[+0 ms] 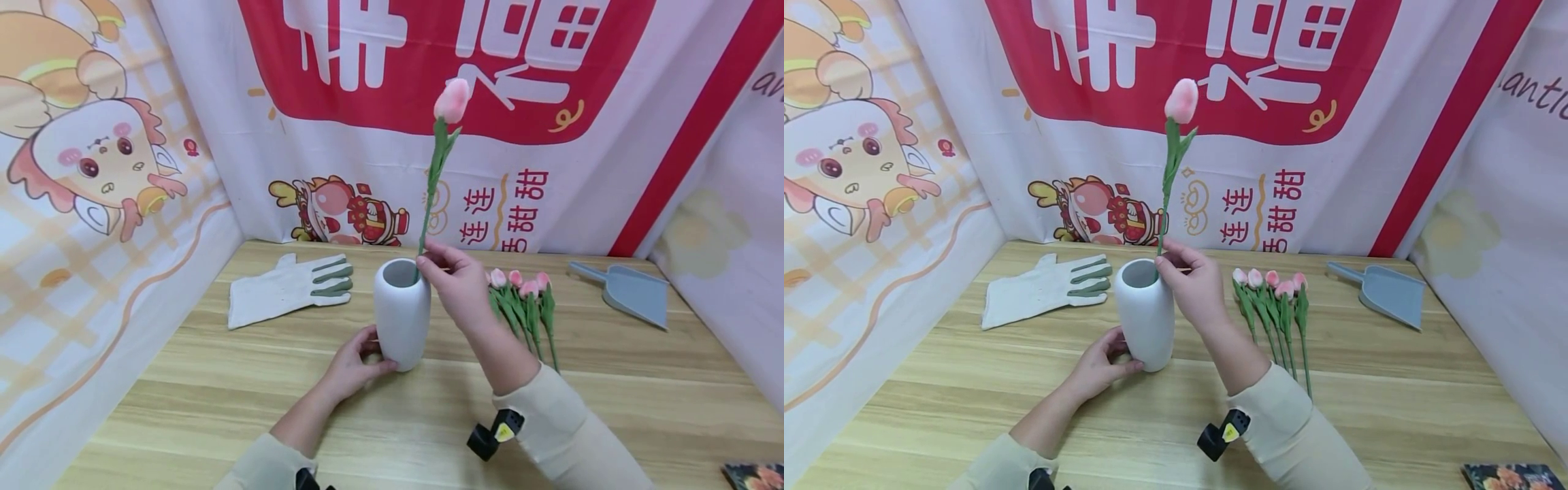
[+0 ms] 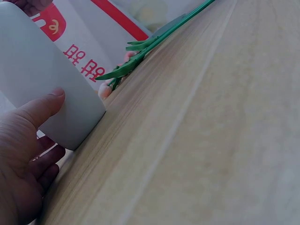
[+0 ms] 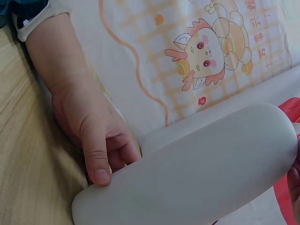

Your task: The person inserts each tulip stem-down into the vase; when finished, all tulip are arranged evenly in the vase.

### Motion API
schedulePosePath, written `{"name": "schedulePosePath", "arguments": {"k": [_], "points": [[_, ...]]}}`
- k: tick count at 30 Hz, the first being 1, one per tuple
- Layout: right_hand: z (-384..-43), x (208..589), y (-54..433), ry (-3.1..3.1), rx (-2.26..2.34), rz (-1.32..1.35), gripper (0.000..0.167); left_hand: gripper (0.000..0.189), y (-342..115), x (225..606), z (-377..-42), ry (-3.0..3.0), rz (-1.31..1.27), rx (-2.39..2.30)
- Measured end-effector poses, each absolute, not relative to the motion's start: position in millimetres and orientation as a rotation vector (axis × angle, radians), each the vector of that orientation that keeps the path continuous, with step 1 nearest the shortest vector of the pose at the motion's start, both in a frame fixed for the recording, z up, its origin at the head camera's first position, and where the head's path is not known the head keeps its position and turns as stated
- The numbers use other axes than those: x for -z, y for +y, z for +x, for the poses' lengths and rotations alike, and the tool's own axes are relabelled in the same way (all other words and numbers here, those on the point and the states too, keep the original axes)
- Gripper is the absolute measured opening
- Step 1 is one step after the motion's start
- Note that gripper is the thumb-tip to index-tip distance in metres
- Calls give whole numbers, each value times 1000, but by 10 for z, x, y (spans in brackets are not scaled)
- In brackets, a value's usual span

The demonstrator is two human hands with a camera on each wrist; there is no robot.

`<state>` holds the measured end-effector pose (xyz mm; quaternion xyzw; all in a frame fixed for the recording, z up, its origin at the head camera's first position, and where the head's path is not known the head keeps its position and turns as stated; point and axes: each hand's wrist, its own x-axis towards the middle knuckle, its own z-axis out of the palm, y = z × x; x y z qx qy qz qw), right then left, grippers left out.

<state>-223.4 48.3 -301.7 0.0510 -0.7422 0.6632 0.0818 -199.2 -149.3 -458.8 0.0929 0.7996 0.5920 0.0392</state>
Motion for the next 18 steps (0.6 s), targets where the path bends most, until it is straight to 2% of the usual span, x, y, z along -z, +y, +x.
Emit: {"name": "schedulePosePath", "arguments": {"k": [18], "points": [[-2225,3020,497,-2307,-1939,231,35,67,-1499,4595,-1995,2446,247,-1809]]}}
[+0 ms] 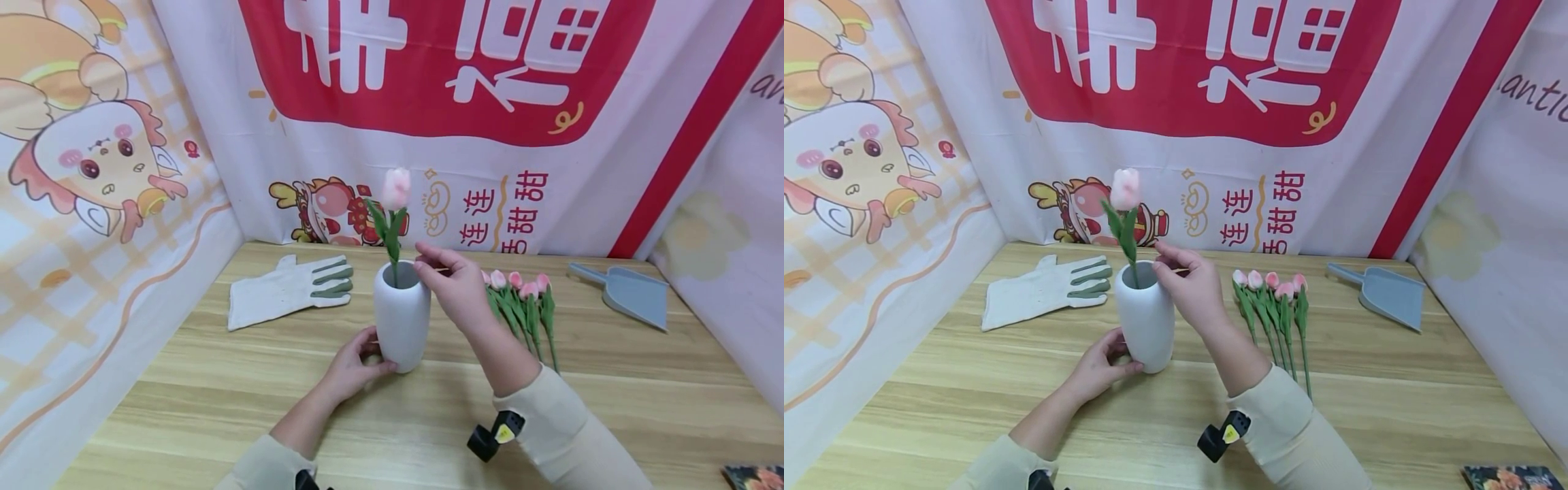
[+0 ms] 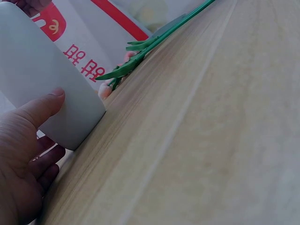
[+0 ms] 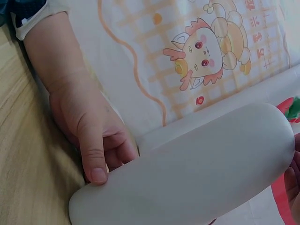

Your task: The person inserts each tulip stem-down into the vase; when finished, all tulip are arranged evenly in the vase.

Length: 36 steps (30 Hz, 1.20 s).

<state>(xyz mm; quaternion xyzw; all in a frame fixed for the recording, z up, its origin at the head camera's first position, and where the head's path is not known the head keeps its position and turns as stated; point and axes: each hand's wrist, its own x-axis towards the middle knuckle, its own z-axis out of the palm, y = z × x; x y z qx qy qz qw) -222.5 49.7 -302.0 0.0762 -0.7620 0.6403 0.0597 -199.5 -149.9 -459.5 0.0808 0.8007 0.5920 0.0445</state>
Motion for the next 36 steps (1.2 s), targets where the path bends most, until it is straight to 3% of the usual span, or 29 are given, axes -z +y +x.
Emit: {"name": "schedulePosePath", "arguments": {"k": [13,24,31,36], "points": [[-2260,3153,848,-2354,-1938,105,36,69,-1492,4605,-1990,2448,261,-1813],[-2287,3569,1560,-2259,-1912,-89,40,69,-1483,4594,-1987,2446,240,-1815],[-2207,3843,2125,-2510,-1749,-348,53,69,-1482,4599,-1982,2457,249,-1818],[-2170,4066,2417,-2631,-1674,-334,56,69,-1477,4592,-1974,2450,241,-1825]]}}
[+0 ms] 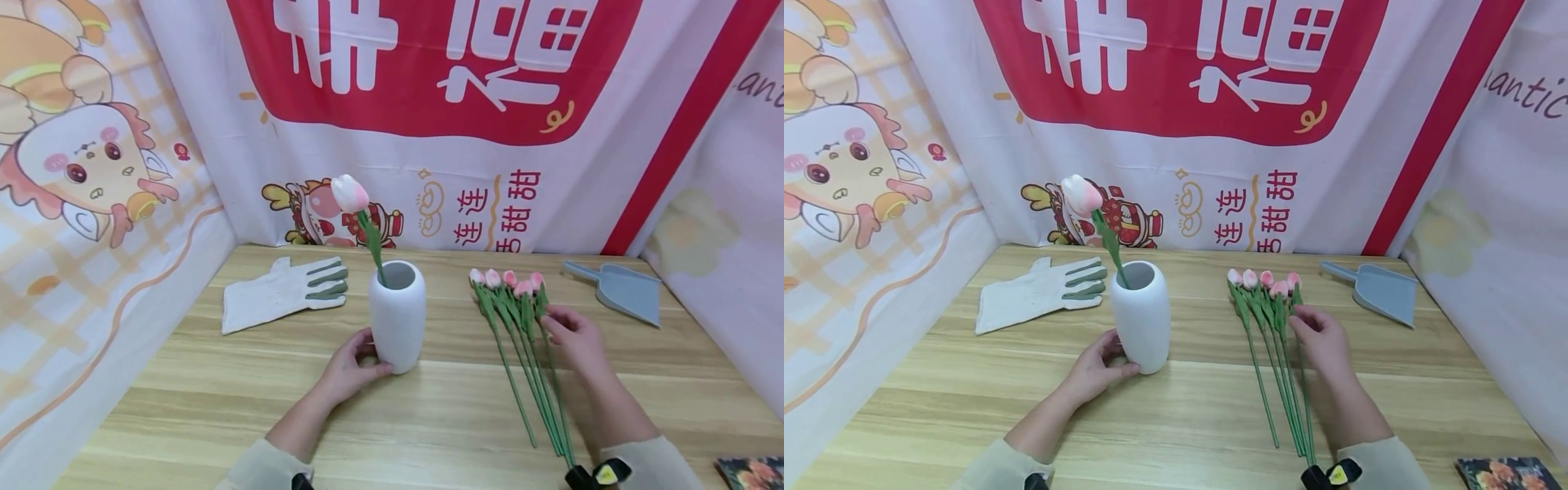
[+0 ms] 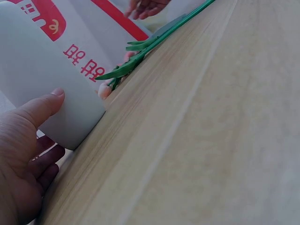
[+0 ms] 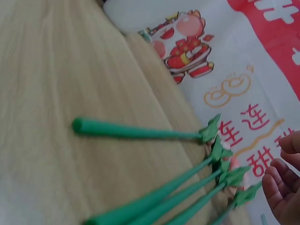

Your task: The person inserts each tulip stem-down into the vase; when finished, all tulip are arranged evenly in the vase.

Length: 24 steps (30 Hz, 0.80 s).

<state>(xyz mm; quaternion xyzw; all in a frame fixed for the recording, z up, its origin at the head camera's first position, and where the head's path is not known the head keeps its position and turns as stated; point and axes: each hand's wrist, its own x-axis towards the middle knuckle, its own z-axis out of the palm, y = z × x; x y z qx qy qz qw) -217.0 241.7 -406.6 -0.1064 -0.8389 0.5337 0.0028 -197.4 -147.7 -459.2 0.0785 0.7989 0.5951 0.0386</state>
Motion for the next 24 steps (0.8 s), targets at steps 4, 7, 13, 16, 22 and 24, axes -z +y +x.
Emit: {"name": "schedulePosePath", "arguments": {"k": [4,7,13,16,22,24], "points": [[-2112,4201,2534,-2688,-1625,-301,53,68,-1482,4603,-1976,2450,232,-1815],[-2071,4283,2586,-2734,-1618,-317,52,67,-1484,4611,-1980,2453,229,-1804],[-2042,4397,2661,-2830,-1513,-342,52,67,-1482,4602,-1976,2456,232,-1794],[-2037,4415,2675,-2868,-1435,-335,51,68,-1483,4602,-1976,2458,228,-1796],[-2061,4413,2677,-2964,-1305,-280,50,68,-1487,4613,-1984,2460,233,-1803],[-2073,4401,2669,-2992,-1251,-262,48,68,-1488,4617,-1987,2464,235,-1799]]}}
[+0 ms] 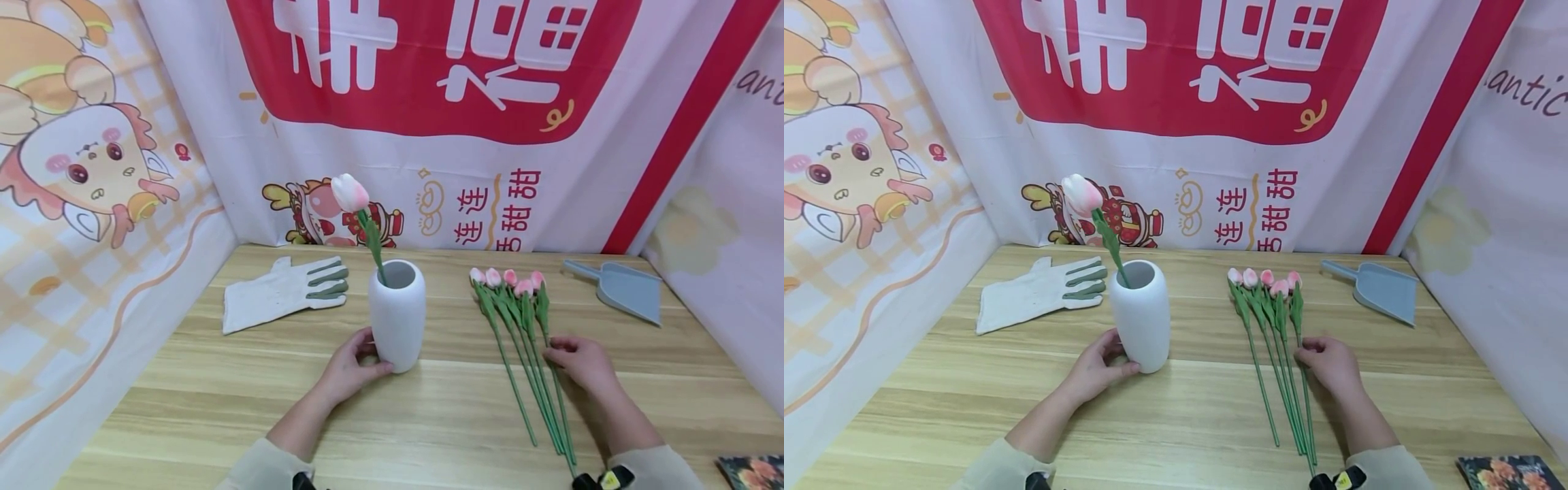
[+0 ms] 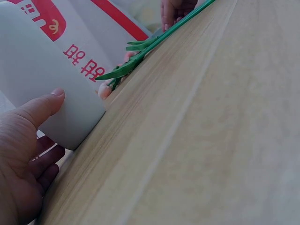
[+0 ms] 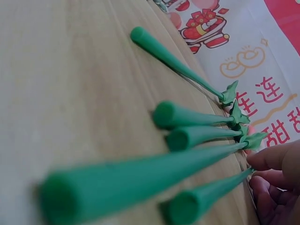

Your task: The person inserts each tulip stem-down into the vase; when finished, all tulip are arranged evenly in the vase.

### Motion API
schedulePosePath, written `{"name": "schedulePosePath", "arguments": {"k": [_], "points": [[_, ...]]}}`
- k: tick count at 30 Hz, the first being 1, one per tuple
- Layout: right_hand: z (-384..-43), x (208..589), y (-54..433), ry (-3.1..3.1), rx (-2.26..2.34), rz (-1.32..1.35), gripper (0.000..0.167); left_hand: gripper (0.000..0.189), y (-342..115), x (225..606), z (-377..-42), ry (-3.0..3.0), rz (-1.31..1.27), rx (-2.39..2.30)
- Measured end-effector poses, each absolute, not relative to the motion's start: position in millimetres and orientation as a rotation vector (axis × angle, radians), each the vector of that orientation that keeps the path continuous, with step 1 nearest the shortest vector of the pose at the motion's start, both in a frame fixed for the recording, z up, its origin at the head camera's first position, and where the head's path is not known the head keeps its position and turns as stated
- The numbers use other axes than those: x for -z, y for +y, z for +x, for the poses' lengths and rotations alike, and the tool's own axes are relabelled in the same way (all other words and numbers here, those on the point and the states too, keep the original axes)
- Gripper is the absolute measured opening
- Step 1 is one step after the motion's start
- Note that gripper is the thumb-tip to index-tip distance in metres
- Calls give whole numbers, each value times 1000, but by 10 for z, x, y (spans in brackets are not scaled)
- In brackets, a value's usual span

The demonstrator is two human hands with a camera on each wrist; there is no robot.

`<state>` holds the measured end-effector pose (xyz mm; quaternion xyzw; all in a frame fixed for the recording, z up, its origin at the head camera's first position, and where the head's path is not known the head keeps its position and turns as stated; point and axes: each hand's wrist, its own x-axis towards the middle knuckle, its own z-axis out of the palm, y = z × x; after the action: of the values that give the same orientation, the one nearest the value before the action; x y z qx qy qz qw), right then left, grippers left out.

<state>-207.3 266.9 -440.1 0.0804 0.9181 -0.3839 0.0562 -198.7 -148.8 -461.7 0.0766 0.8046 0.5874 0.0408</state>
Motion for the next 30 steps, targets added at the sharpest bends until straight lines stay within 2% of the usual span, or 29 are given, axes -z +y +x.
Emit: {"name": "schedulePosePath", "arguments": {"k": [9,23,30], "points": [[-2101,4380,2669,2823,1098,249,43,68,-1494,4600,-1984,2463,232,-1797],[-2133,4354,2785,2395,1716,459,53,67,-1489,4575,-1966,2434,201,-1805],[-2164,4237,2738,2258,1956,414,27,67,-1491,4596,-1979,2442,213,-1804]]}}
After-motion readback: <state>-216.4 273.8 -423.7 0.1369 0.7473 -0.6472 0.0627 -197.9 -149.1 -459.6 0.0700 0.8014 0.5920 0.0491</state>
